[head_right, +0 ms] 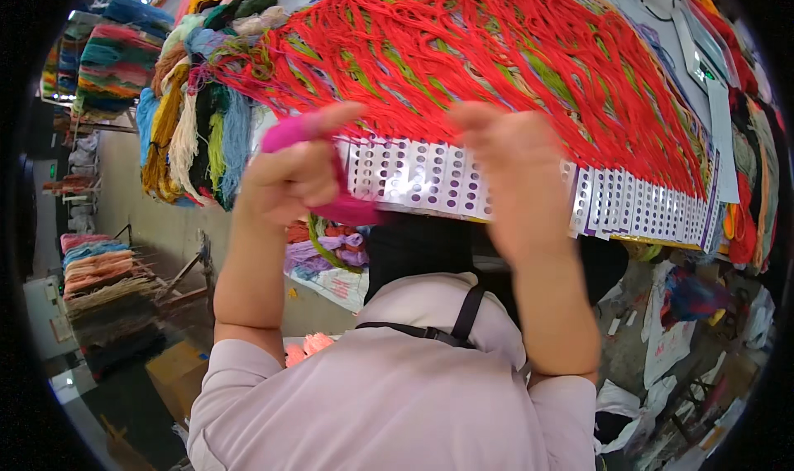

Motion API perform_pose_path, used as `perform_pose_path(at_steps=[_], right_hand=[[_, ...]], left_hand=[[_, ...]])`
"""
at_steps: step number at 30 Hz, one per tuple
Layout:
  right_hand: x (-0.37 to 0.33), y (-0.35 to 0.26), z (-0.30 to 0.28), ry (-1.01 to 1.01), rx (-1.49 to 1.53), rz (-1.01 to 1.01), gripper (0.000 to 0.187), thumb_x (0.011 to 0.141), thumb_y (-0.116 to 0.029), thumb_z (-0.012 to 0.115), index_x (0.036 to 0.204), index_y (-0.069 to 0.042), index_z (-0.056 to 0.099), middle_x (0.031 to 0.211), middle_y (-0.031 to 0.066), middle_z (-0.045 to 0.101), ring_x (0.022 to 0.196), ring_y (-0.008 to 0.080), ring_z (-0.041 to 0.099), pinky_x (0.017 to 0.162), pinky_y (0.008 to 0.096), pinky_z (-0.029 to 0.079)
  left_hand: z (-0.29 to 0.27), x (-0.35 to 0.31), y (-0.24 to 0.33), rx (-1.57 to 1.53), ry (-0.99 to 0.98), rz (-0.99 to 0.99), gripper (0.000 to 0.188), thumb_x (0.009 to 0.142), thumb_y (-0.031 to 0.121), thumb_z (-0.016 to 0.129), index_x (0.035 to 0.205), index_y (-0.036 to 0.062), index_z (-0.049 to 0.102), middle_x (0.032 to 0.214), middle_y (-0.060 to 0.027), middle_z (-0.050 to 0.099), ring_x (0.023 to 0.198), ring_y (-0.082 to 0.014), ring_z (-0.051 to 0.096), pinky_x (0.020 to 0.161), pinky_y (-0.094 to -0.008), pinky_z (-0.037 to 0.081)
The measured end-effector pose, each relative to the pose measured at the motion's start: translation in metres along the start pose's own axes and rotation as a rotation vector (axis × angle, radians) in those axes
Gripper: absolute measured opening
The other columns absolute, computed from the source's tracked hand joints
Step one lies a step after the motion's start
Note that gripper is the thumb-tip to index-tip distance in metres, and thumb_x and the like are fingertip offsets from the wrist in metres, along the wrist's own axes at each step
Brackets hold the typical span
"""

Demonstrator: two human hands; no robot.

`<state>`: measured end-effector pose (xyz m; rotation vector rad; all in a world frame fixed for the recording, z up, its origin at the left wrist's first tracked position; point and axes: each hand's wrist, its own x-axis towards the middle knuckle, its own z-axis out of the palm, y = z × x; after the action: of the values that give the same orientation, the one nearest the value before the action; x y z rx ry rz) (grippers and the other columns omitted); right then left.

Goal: The worker organizes bundles of pink and red yarn threads onto a punched organizer board for cataloging or embroidery preparation.

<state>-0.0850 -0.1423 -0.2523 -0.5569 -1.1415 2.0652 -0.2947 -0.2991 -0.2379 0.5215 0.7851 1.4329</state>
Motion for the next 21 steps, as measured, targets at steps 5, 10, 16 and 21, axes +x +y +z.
perform_pose_path(at_steps=[5, 10, 16, 21], right_hand=[[-0.089, -0.226, -0.356, 0.399, 0.267, -0.278, 0.023, 0.087, 0.007, 0.048, 0.073, -0.008, 0.039, 0.065, 0.0009, 0.037, 0.052, 0.0099, 0.035, 0.049, 0.0237, 0.034], [-0.079, -0.237, -0.247, 0.436, -0.242, -0.443, 0.011, 0.092, -0.007, 0.05, 0.099, -0.001, 0.057, 0.063, -0.0046, 0.039, 0.046, 0.0055, 0.031, 0.045, 0.0209, 0.03], [0.022, 0.029, -0.029, -0.185, -0.762, 0.029, 0.014, 0.089, -0.006, 0.058, 0.101, -0.002, 0.065, 0.076, -0.0021, 0.058, 0.067, 0.0046, 0.051, 0.061, 0.021, 0.042], [0.035, 0.096, -0.032, -0.172, -0.813, -0.016, 0.02, 0.086, 0.002, 0.052, 0.105, 0.0, 0.048, 0.07, -0.0008, 0.053, 0.065, 0.0066, 0.05, 0.061, 0.022, 0.04]], left_hand=[[-0.075, -0.054, 0.052, -0.391, -0.029, 0.53, 0.06, 0.1, 0.011, 0.043, 0.152, 0.0138, 0.015, 0.068, 0.0038, 0.034, 0.048, -0.0023, 0.029, 0.044, -0.0176, 0.032], [-0.06, -0.043, 0.038, -0.15, 0.292, 0.289, 0.055, 0.096, 0.015, 0.051, 0.146, 0.005, 0.029, 0.077, 0.0019, 0.053, 0.046, 0.0003, 0.031, 0.043, -0.0182, 0.033], [-0.015, 0.023, -0.042, 0.447, 0.469, -0.148, 0.039, 0.088, 0.018, 0.064, 0.122, -0.0003, 0.06, 0.098, -0.0056, 0.068, 0.053, -0.0056, 0.048, 0.05, -0.0228, 0.045], [-0.002, 0.045, -0.058, 0.701, 0.51, -0.276, 0.035, 0.089, 0.015, 0.061, 0.121, 0.0, 0.061, 0.096, -0.0046, 0.069, 0.052, -0.0066, 0.049, 0.049, -0.0226, 0.044]])
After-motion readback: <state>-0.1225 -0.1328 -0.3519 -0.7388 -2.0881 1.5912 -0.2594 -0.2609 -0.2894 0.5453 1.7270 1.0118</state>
